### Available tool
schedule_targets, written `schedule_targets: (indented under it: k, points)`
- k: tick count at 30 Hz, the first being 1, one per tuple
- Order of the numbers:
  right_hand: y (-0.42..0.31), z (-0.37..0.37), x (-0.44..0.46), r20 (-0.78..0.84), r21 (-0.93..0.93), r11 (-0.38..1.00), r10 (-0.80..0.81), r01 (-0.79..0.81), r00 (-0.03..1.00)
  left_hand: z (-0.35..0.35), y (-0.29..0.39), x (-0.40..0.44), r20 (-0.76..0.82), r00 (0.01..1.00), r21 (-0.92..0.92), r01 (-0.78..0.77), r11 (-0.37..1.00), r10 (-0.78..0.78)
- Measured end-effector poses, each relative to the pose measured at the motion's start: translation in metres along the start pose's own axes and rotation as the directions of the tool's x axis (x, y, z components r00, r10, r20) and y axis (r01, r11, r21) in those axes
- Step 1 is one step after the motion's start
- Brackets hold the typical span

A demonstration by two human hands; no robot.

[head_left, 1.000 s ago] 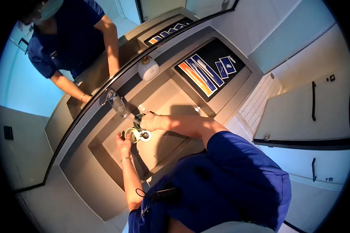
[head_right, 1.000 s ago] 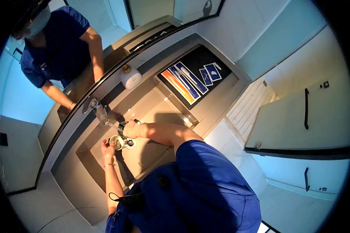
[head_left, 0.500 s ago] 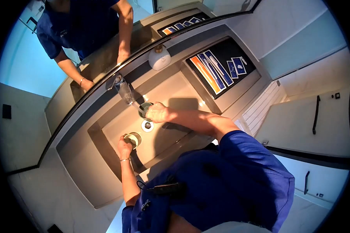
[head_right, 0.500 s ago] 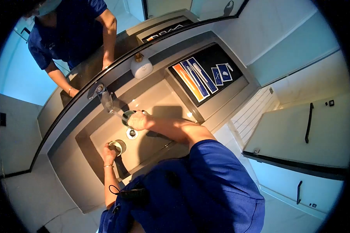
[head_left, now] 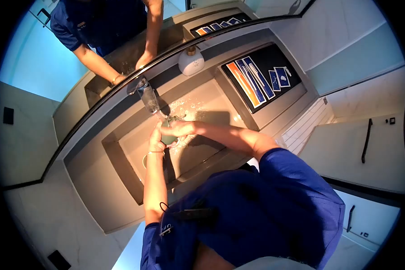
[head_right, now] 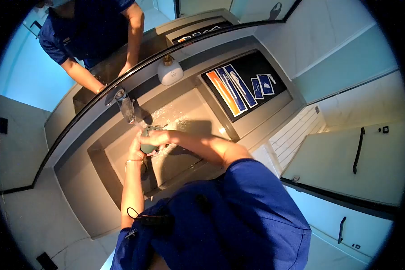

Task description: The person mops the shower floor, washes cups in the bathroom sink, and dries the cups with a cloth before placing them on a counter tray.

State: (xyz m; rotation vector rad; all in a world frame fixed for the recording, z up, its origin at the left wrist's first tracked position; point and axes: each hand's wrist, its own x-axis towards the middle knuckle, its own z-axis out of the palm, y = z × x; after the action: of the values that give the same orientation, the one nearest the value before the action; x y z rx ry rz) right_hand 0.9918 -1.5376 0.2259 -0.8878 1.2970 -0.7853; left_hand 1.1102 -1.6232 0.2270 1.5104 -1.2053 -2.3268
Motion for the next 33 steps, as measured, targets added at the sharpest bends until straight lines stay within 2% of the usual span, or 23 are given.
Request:
schedule_targets:
  k: [1,3,5,6,7,8,9,10,11,12,13,14,16,17,19,21,23,25,26,27,29,31,33]
  points:
    - [-0.003,-0.001,0.001,0.036,-0.485,0.873,0.077,-0.050,0.996,-0.002,0.010,-0.005,0.188,0.930,-0.078,0.334,0.939,-0.315]
    - [0.000,-0.006,-0.020,0.052,-0.516,0.810,-0.294,0.278,0.954,0.001,0.000,0.010,0.048,0.948,0.001,0.314,0.949,-0.314]
    - [0.024,-0.008,0.000,-0.080,0.060,0.996,-0.064,0.068,0.995,-0.016,-0.044,0.053,0.064,0.998,-0.245,0.016,0.969,0.000]
    - [0.008,-0.011,-0.007,-0.145,0.288,0.950,0.172,-0.125,0.974,0.011,-0.051,0.031,-0.253,0.865,-0.128,-0.473,0.872,0.433]
    - [0.030,-0.010,0.002,-0.162,0.300,0.946,-0.075,0.122,0.984,0.017,-0.061,0.032,-0.261,0.777,-0.001,-0.593,0.805,0.572]
    - [0.037,-0.007,0.003,-0.169,0.325,0.876,-0.318,0.358,0.933,0.012,-0.057,0.030,-0.236,0.816,0.108,-0.517,0.849,0.527]
    - [0.043,-0.001,0.008,-0.130,0.346,0.919,-0.150,0.187,0.980,0.005,-0.051,0.030,-0.215,0.853,0.214,-0.433,0.875,0.475]
    - [0.035,0.007,0.004,-0.087,0.364,0.931,0.022,0.011,0.996,-0.006,-0.039,0.034,-0.135,0.983,-0.060,-0.135,0.989,0.126]
    - [0.029,0.010,0.009,-0.057,0.177,0.978,0.122,-0.110,0.991,-0.011,-0.026,0.037,0.040,0.977,-0.291,0.211,0.933,-0.209]
    - [0.004,0.005,-0.007,-0.117,-0.512,0.858,-0.017,-0.045,0.993,0.004,0.004,-0.001,0.070,0.941,-0.224,0.338,0.914,-0.331]
    - [-0.001,-0.003,-0.010,-0.003,-0.608,0.780,-0.189,0.148,0.982,-0.003,-0.008,0.009,0.066,0.941,-0.226,0.338,0.914,-0.332]
    - [0.017,0.000,0.005,-0.020,-0.144,0.954,-0.269,0.263,0.963,-0.012,-0.024,0.031,0.047,0.982,-0.270,0.189,0.944,-0.183]
    - [0.000,-0.008,-0.005,-0.068,0.403,0.898,-0.165,0.178,0.984,0.022,-0.007,-0.004,-0.223,0.969,-0.201,-0.153,0.968,0.107]
    - [0.005,-0.011,0.012,-0.195,0.483,0.875,0.127,-0.017,0.972,0.008,-0.046,0.040,-0.330,0.781,0.020,-0.555,0.831,0.530]
    - [0.018,-0.001,0.019,-0.225,0.650,0.760,0.166,0.021,0.960,-0.001,-0.044,0.045,-0.226,0.754,0.199,-0.584,0.787,0.616]
    - [0.020,0.004,0.017,-0.042,0.331,0.937,0.137,-0.116,0.990,-0.011,-0.018,0.041,-0.010,0.998,-0.252,0.053,0.966,-0.058]
    - [-0.007,0.005,-0.006,-0.136,-0.672,0.737,-0.032,-0.069,0.990,-0.014,-0.018,0.038,0.196,0.955,-0.382,0.284,0.879,-0.224]
    - [0.016,-0.008,0.001,-0.119,-0.440,0.897,-0.103,0.041,0.987,-0.008,-0.024,0.033,0.052,0.996,-0.352,0.089,0.932,-0.075]
    - [0.015,-0.009,0.005,-0.098,0.005,0.999,-0.050,0.050,0.994,0.006,-0.020,0.019,-0.064,0.996,-0.312,-0.075,0.947,0.058]
    - [0.015,-0.010,0.009,-0.053,0.451,0.892,-0.009,0.032,0.999,0.022,-0.018,0.004,-0.222,0.956,-0.174,-0.233,0.957,0.192]
    - [0.015,-0.017,0.002,-0.022,0.675,0.736,0.099,-0.058,0.995,0.030,-0.024,0.006,-0.317,0.685,0.422,-0.517,0.745,0.656]
    - [0.026,-0.010,0.009,-0.027,0.698,0.713,0.123,-0.069,0.992,0.025,-0.010,0.004,-0.258,0.761,0.452,-0.449,0.771,0.595]
    - [0.035,0.007,0.023,-0.008,0.382,0.912,-0.156,0.147,0.988,-0.009,-0.013,0.046,-0.072,0.987,-0.197,0.124,0.973,-0.141]
